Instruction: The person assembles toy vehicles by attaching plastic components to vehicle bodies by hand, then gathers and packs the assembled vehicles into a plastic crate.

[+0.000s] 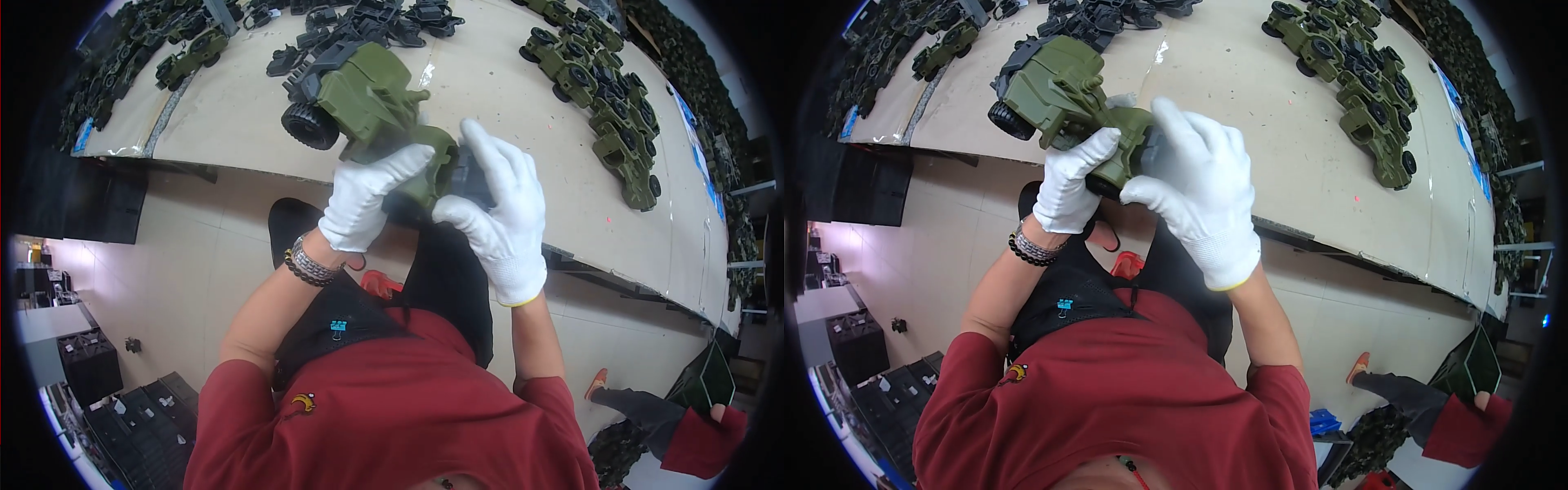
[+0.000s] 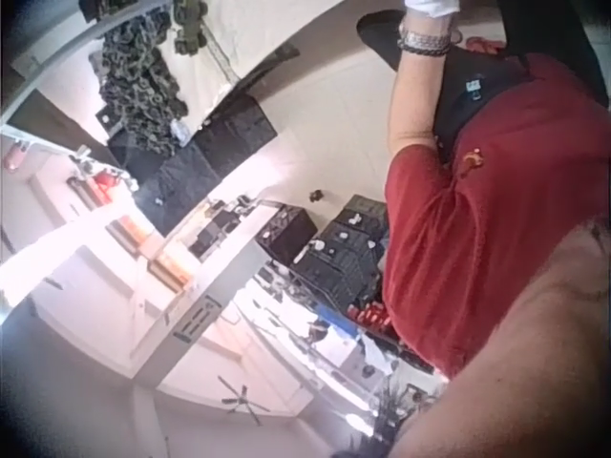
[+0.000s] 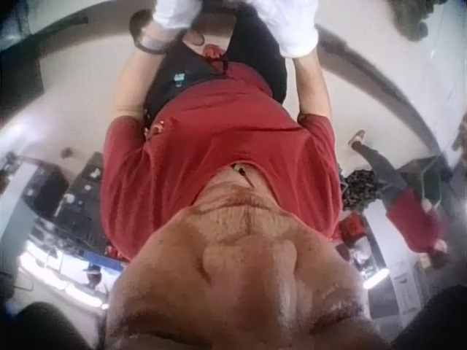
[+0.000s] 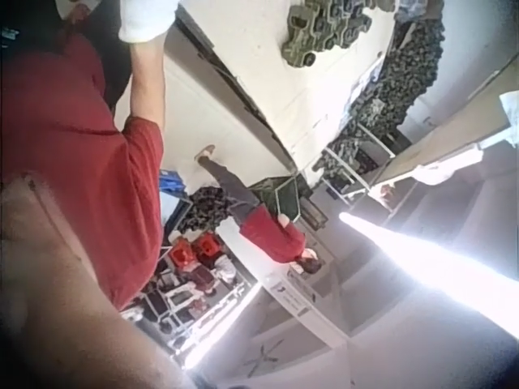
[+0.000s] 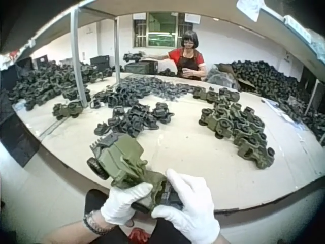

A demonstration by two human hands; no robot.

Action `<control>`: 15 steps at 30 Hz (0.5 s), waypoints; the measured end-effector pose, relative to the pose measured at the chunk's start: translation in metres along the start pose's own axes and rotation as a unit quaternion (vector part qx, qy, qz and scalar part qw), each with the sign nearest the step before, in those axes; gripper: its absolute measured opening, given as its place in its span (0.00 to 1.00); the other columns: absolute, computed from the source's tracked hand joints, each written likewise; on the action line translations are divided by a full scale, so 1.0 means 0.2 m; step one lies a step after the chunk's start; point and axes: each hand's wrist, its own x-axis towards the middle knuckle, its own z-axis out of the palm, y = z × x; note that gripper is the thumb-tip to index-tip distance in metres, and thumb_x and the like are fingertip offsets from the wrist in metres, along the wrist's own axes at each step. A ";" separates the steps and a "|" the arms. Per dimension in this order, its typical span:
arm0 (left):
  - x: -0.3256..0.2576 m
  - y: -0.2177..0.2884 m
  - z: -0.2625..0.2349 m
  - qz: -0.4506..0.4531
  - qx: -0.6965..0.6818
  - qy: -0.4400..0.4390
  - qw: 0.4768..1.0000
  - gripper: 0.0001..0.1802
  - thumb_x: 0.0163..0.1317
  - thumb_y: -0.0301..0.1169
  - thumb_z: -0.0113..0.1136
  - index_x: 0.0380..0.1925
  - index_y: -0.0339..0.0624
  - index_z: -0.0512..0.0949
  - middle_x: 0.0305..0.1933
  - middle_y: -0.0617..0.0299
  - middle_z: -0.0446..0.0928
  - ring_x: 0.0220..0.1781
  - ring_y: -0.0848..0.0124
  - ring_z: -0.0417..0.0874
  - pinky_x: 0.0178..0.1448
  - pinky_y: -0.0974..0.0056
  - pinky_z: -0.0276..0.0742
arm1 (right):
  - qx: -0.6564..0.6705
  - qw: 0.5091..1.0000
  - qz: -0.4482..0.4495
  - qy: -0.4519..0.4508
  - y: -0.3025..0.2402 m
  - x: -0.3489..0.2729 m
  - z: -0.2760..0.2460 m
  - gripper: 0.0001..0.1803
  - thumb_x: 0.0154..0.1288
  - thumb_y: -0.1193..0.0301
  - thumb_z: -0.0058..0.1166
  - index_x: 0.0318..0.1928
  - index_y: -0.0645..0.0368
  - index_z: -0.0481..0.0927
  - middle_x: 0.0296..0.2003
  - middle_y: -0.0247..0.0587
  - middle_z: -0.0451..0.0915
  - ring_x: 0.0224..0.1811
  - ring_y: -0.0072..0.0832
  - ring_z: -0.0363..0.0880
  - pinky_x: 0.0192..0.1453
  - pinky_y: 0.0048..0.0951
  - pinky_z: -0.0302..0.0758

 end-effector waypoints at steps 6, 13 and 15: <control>-0.03 0.01 0.06 0.031 -0.045 0.018 0.998 0.27 0.57 0.20 0.73 0.58 0.39 0.77 0.54 0.61 0.81 0.53 0.74 0.82 0.59 0.68 0.79 | -0.052 0.998 -0.034 -0.011 0.00 -0.03 0.04 0.48 0.53 0.36 0.59 0.66 0.58 0.74 0.53 0.47 0.77 0.50 0.48 0.74 0.58 0.44 0.72; -0.10 0.01 0.07 -0.003 -0.011 0.025 1.000 0.21 0.65 0.29 0.67 0.56 0.37 0.78 0.56 0.59 0.80 0.53 0.70 0.82 0.56 0.62 0.81 | -0.024 0.995 -0.069 -0.073 -0.01 -0.04 -0.03 0.55 0.51 0.35 0.59 0.67 0.68 0.69 0.63 0.59 0.74 0.56 0.54 0.78 0.60 0.46 0.71; -0.08 -0.03 0.00 0.010 0.011 0.023 1.000 0.23 0.71 0.38 0.62 0.60 0.38 0.74 0.57 0.59 0.80 0.56 0.68 0.82 0.63 0.58 0.80 | -0.024 0.993 -0.056 -0.100 -0.04 0.00 -0.06 0.58 0.45 0.37 0.63 0.70 0.66 0.66 0.64 0.56 0.72 0.51 0.52 0.77 0.55 0.44 0.74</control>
